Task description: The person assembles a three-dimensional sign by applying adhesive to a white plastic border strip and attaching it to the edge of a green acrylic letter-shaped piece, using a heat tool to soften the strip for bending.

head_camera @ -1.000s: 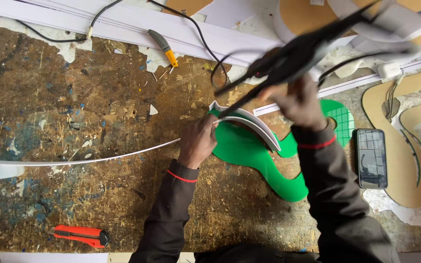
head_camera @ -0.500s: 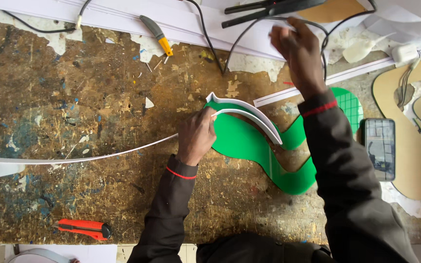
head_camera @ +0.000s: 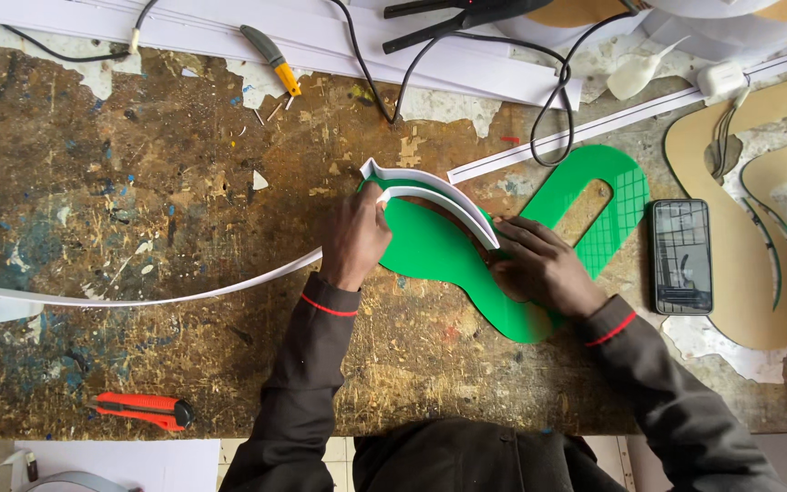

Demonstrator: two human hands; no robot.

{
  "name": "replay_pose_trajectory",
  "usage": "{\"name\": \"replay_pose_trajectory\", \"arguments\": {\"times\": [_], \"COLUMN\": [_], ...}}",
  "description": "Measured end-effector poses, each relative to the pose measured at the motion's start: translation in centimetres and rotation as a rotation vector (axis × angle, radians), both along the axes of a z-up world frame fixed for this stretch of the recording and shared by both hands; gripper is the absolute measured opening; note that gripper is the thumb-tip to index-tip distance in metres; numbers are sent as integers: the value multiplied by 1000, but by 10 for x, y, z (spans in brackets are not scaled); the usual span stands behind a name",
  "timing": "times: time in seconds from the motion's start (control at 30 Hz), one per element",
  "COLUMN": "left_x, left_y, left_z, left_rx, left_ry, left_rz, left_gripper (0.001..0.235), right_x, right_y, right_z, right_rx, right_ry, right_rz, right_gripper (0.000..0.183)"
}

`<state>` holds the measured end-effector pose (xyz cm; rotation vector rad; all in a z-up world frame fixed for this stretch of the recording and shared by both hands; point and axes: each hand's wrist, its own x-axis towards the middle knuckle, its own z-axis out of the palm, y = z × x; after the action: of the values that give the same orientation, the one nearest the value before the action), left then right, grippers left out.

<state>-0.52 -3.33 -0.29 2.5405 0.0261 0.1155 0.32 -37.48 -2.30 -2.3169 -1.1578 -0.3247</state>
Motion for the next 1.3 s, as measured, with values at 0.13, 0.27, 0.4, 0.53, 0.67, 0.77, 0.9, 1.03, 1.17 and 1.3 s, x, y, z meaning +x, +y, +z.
{"name": "replay_pose_trajectory", "arguments": {"times": [0.13, 0.27, 0.4, 0.53, 0.67, 0.77, 0.9, 1.03, 1.17, 1.3], "left_x": [3, 22, 37, 50, 53, 46, 36, 30, 25, 15], "left_y": [8, 24, 21, 7, -14, -20, -21, -33, -49, -35], "left_z": [-6, -13, -23, -29, -10, -3, 16, 6, -11, -2], "left_rx": [-28, -36, -9, -64, -129, -234, -309, -366, -378, -155], "left_ry": [11, 61, 111, 145, 138, 139, 182, 159, 113, 54], "left_rz": [2, 41, 9, -70, -326, -471, -599, -726, -814, -709], "left_gripper": [14, 13, 10, 13, 14, 16, 23, 20, 12, 10], "right_x": [13, 12, -19, -52, -72, -77, -65, 0, 21, 17], "right_y": [15, 51, 107, 158, 194, 186, 136, 49, 22, 18], "right_z": [-29, -13, 6, 7, -10, 9, 82, 59, 39, 35], "right_rx": [25, -23, 60, 67, 49, 59, 180, 231, 2, -17], "right_ry": [-96, -201, -154, -135, -32, 184, 525, 291, 396, 611], "right_rz": [-68, 198, 309, 224, 125, 197, 308, 29, 21, 8], "right_gripper": [17, 11, 19, 17, 6, 13, 15, 19, 45, 24]}}
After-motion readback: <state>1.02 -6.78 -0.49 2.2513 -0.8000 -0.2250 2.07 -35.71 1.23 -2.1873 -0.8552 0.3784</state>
